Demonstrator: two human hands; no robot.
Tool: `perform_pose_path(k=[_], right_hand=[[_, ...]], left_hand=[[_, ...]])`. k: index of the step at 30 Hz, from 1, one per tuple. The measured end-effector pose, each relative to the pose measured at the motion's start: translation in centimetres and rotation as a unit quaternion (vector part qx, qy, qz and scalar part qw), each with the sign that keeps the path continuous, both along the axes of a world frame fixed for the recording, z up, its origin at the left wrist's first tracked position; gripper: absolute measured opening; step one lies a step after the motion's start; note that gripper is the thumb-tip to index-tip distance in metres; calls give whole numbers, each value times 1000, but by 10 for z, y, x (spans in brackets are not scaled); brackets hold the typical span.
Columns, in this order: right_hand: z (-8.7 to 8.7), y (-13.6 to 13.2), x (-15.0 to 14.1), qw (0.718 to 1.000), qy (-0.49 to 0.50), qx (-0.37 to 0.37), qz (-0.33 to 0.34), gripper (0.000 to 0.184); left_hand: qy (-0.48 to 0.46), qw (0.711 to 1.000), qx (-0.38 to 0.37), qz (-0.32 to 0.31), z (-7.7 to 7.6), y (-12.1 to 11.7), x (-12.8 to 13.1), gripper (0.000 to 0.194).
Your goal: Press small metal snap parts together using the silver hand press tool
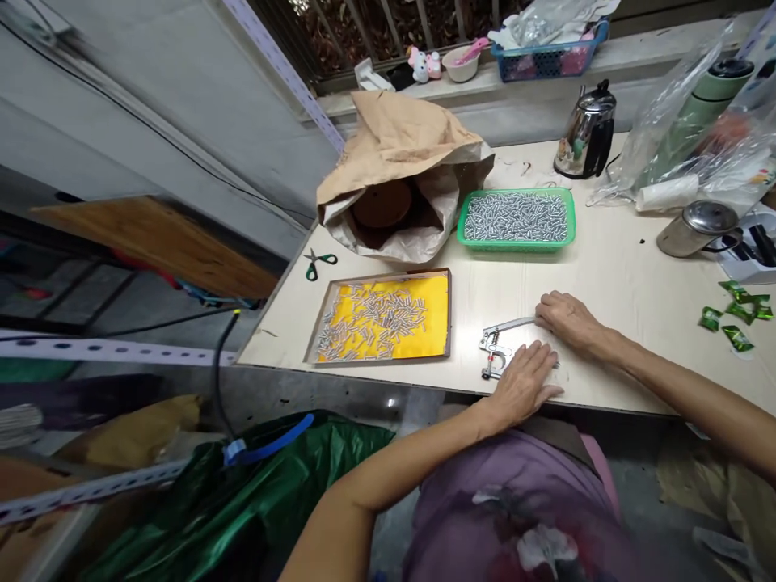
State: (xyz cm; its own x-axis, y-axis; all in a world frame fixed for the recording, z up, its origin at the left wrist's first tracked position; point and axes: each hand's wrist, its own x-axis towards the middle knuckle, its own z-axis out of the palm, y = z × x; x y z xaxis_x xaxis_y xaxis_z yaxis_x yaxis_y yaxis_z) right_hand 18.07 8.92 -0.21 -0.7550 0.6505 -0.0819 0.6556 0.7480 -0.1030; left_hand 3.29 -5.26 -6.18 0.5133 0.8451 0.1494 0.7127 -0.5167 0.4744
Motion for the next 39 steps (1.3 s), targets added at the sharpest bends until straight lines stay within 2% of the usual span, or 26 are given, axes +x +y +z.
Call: perform_pose_path(k=[5, 7, 11, 13, 15, 16, 17, 18, 20, 21, 22, 24, 26, 28, 31, 33, 35, 37, 39], right_hand=[[10, 4, -28, 998, -40, 42, -13, 12], [16, -9, -44, 998, -31, 32, 46, 14], [17, -43, -74, 969, -3, -24, 248, 11], [10, -52, -83, 956, -6, -22, 292, 14], [-1, -54, -87, 950, -2, -14, 312, 15], [-7, -52, -88, 949, 3, -16, 316, 15], [-12, -50, -88, 949, 11, -24, 315, 14], [-16, -49, -88, 950, 26, -38, 310, 14], [-19, -44, -87, 950, 84, -86, 290, 13], [-16, -42, -87, 947, 128, -112, 271, 13], [-11, -38, -86, 944, 178, -135, 244, 13], [6, -26, -84, 934, 278, -146, 168, 13], [28, -6, -82, 927, 356, -96, 66, 12], [51, 23, -80, 916, 399, -21, -28, 11], [77, 70, -76, 910, 395, 36, -118, 13], [87, 94, -72, 917, 371, 46, -137, 17], [90, 101, -67, 919, 366, 57, -137, 22], [87, 92, -61, 917, 376, 58, -117, 23], [78, 68, -51, 925, 370, 30, -80, 23]], left_hand=[[-30, 999, -26, -2, 8, 3, 1, 58], [-32, 999, -31, -3, 11, 5, 2, 61], [-11, 998, -55, -14, 15, -1, 5, 53], [-18, 997, -38, -70, 19, -14, -1, 41], [-33, 992, 14, -124, 26, -27, -17, 32], [-36, 991, 44, -123, 30, -32, -29, 29], [-32, 993, 73, -91, 35, -35, -45, 28], [-23, 995, 93, -31, 40, -34, -63, 28], [15, 983, 97, 157, 49, -23, -103, 30], [40, 961, 87, 259, 52, -14, -122, 29], [64, 940, 64, 330, 55, -4, -139, 26], [108, 903, -2, 416, 57, 16, -164, 22], [143, 884, -68, 440, 58, 31, -175, 19], [173, 875, -110, 438, 57, 39, -175, 17], [206, 874, -127, 421, 55, 44, -171, 14], [217, 878, -129, 408, 53, 44, -172, 17], [222, 885, -130, 388, 49, 44, -176, 20], [221, 895, -126, 366, 46, 41, -181, 22], [198, 906, -109, 357, 46, 37, -185, 22]])
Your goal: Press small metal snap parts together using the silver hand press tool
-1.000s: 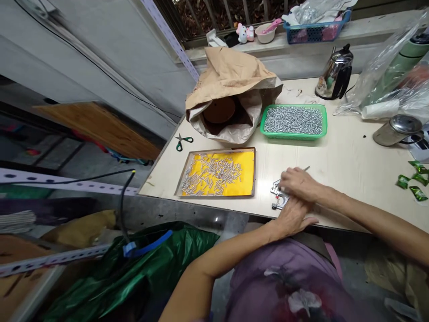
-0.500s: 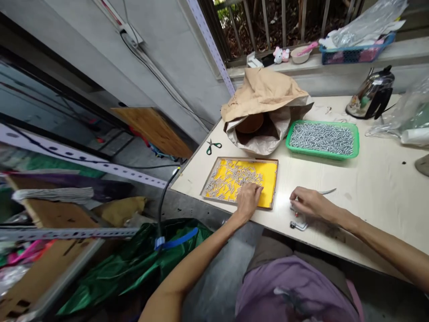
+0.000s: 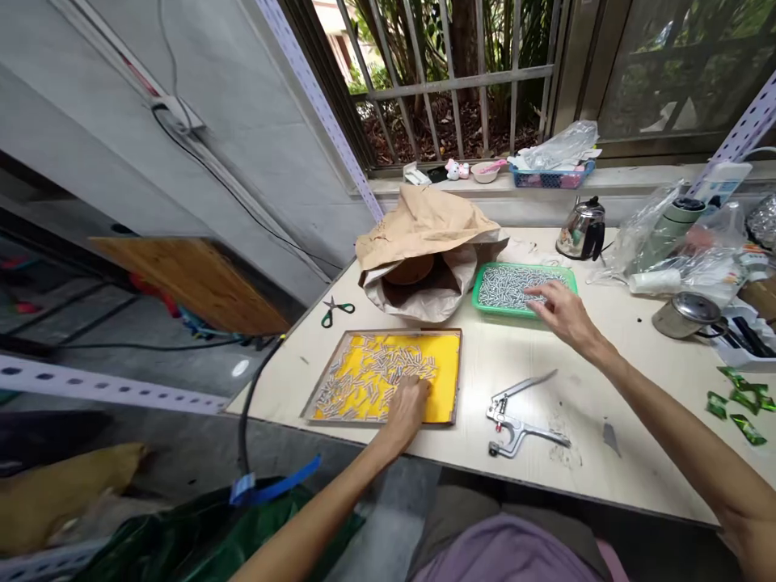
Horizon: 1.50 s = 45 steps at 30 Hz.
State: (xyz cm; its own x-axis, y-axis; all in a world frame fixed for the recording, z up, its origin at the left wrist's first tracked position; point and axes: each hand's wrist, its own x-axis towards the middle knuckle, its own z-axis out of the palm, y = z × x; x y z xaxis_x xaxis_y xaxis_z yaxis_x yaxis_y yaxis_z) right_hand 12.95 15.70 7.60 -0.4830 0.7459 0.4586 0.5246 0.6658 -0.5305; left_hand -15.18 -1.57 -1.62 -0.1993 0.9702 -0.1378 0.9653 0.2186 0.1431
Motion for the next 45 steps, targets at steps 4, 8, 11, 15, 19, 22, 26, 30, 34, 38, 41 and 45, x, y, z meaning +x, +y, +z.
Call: perform_pose_path(k=[4, 8, 11, 15, 19, 22, 26, 30, 34, 38, 41, 45], right_hand=[[-33, -67, 26, 988, -74, -77, 111, 26], [-68, -124, 45, 964, -180, -129, 144, 26], [-85, -148, 49, 958, -233, -127, 109, 23], [-93, -158, 47, 955, -271, -94, 77, 23], [-93, -158, 48, 955, -273, -75, 88, 26], [-94, -158, 49, 956, -271, -69, 93, 25], [-95, -160, 49, 957, -266, -68, 96, 24], [-94, -161, 48, 955, -271, -80, 94, 25], [-93, -144, 53, 955, -266, -93, 98, 27], [-98, -113, 61, 949, -299, -61, 80, 95], [-103, -99, 61, 938, -324, -57, 108, 110], [-102, -99, 56, 936, -330, -34, 113, 98]], left_hand=[[-151, 986, 70, 26, 14, -14, 13, 16], [-420, 899, -33, 121, 28, -23, 56, 10], [-504, 833, -128, 189, 23, -26, 88, 7], [-521, 808, -154, 228, 8, -27, 106, 8], [-526, 795, -176, 246, 4, -24, 108, 10], [-511, 800, -195, 245, 8, -21, 108, 12], [-478, 817, -225, 231, 15, -15, 109, 13], [-450, 831, -252, 207, 19, -10, 109, 17], [-438, 837, -261, 199, 17, -9, 108, 16], [-432, 838, -268, 197, 15, -10, 108, 14], [-418, 844, -268, 204, 15, -13, 109, 13], [-428, 837, -267, 211, 12, -14, 109, 11]])
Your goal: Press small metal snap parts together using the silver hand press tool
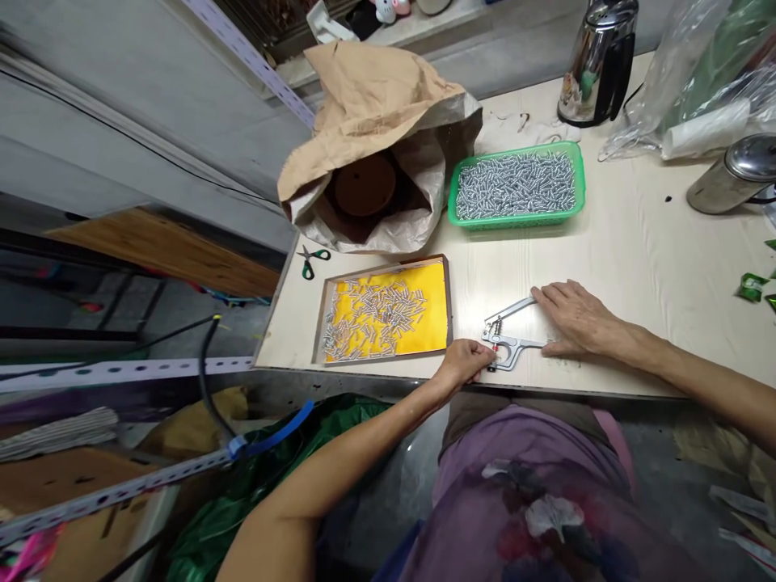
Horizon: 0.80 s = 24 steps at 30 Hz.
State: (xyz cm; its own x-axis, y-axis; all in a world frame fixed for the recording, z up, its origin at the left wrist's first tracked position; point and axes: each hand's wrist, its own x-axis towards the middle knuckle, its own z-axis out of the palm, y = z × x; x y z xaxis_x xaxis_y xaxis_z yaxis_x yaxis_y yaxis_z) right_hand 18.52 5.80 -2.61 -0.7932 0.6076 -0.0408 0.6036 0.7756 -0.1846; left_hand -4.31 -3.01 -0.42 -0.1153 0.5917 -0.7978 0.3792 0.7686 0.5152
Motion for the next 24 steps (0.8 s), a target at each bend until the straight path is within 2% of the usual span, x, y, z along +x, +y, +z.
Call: perform_pose_path(k=[5, 7, 8, 10, 13, 16, 18, 21, 24], right_hand=[[11, -11, -4, 1000, -8, 16, 4, 65], [15, -15, -4, 1000, -11, 12, -2, 52], [17, -18, -5, 1000, -13, 9, -3, 46], [19, -23, -5, 1000, -15, 3, -2, 35], [21, -29, -5, 1000, -12, 1, 3, 24], [19, -31, -3, 1000, -11, 0, -6, 29], [18, -31, 1, 1000, -3, -10, -16, 42], [17, -31, 8, 999, 4, -23, -33, 60], [22, -33, 11, 998, -11, -23, -50, 57]], left_hand=[[12, 1000, 6, -23, -3, -4, -4, 16], [55, 995, 50, -63, -1, -9, -5, 21], [92, 987, 98, -90, 0, -11, -5, 22], [173, 946, 223, -158, 3, -15, -1, 18], [242, 854, 361, -287, 2, -9, 12, 19], [233, 779, 422, -401, -5, 9, 28, 41], [207, 750, 439, -449, -11, 22, 34, 55], [180, 734, 430, -494, -14, 35, 37, 66], [190, 728, 408, -517, -11, 40, 37, 71]])
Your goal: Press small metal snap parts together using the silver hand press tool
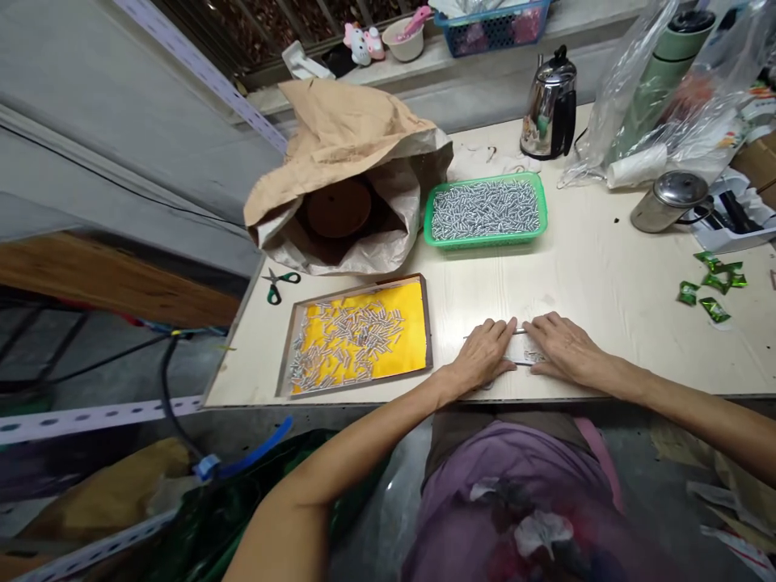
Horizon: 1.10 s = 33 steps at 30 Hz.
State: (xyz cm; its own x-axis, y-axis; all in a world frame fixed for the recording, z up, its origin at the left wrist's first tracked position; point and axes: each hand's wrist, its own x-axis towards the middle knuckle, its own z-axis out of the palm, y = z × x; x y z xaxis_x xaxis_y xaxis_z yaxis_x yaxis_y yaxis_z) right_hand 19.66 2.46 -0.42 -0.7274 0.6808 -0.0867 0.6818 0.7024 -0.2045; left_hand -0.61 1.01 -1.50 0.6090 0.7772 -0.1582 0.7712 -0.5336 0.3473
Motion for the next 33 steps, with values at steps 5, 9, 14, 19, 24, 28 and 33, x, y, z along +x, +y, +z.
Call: perform_pose_path(k=[5, 9, 14, 19, 24, 28, 33], right_hand=[[5, -8, 0, 1000, 27, -5, -9, 37], [-7, -16, -2, 998, 68, -10, -2, 7], [-18, -19, -4, 997, 73, -3, -11, 13], [-3, 4, 7, 996, 83, -39, 18, 34], [-6, 32, 8, 997, 68, -15, 12, 18], [-13, 54, -6, 998, 38, 47, 6, 18], [5, 53, -38, 997, 28, 65, 40, 15]], left_hand=[[9, 1000, -14, -11, 3, -2, 3, 46], [2, 1000, -21, 4, -4, -8, 5, 20], [24, 999, -17, 11, -6, -9, 7, 17], [-16, 996, 51, 70, -15, -26, 7, 45], [-98, 991, 84, 36, -33, -66, 18, 53], [-146, 988, 45, 4, -36, -78, 27, 56], [-168, 985, 35, 15, -28, -69, 28, 63]])
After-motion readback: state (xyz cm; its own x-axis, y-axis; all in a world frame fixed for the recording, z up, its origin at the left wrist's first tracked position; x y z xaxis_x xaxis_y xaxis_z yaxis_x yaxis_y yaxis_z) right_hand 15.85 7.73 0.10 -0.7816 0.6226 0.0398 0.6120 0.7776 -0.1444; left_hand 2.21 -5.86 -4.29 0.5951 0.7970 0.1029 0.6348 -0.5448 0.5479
